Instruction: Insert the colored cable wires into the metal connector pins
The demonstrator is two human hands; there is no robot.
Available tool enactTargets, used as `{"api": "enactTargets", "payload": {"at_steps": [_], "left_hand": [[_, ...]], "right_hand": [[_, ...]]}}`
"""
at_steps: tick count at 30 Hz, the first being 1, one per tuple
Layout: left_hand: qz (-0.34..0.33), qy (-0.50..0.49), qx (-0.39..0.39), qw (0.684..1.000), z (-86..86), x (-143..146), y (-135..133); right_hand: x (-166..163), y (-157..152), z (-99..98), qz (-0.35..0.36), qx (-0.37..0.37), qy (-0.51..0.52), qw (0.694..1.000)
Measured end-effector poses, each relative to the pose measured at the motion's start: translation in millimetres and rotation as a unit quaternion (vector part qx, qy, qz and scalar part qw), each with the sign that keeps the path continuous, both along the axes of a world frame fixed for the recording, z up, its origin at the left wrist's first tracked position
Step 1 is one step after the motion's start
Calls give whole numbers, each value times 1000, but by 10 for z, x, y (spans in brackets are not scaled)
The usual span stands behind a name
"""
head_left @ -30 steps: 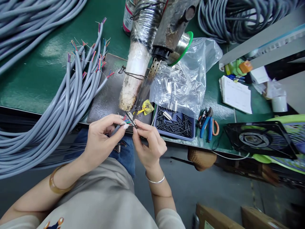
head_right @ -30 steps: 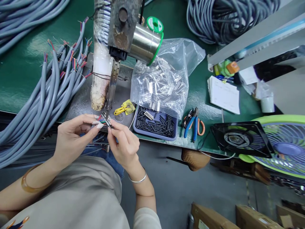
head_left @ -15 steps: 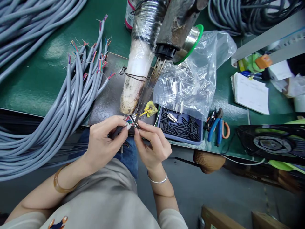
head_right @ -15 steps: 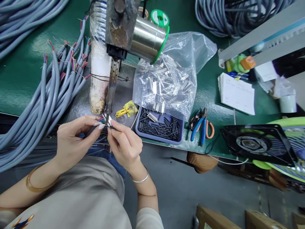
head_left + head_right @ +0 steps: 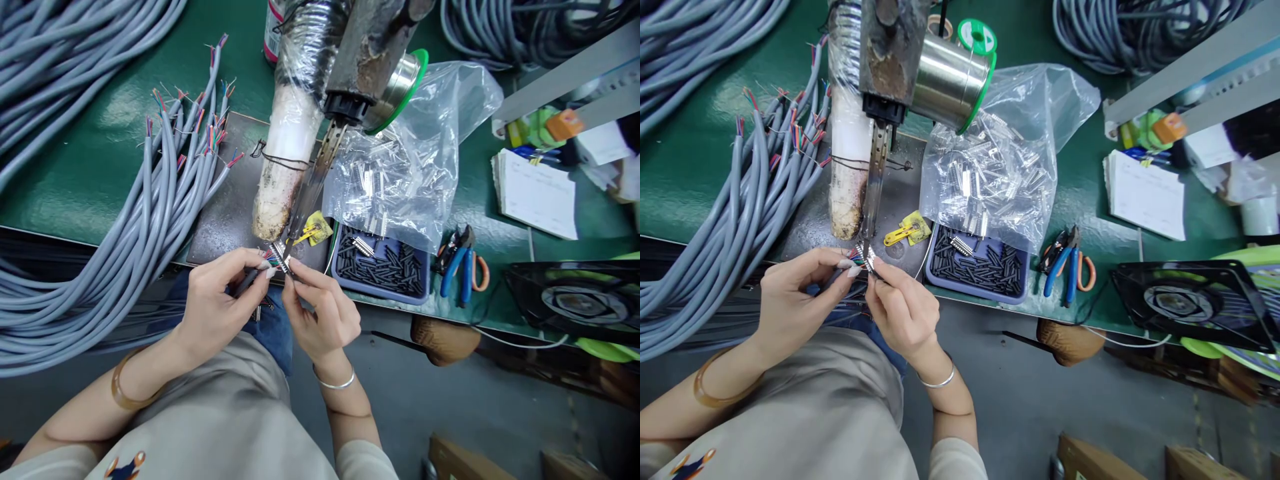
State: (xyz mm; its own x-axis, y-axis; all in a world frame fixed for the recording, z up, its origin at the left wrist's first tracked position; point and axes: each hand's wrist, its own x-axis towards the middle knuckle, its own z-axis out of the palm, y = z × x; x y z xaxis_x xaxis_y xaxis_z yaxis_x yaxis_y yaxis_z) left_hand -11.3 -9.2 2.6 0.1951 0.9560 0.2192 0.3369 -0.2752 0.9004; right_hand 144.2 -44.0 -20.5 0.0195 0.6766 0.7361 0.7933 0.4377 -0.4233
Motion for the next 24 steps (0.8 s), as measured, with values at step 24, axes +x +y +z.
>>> {"api": "enactTargets", "payload": {"at_steps": [24], "left_hand": [[13,-23,-4,1000,-33,53,25]], "right_hand": [[-10,64,-1,16,-27,74,997]]}}
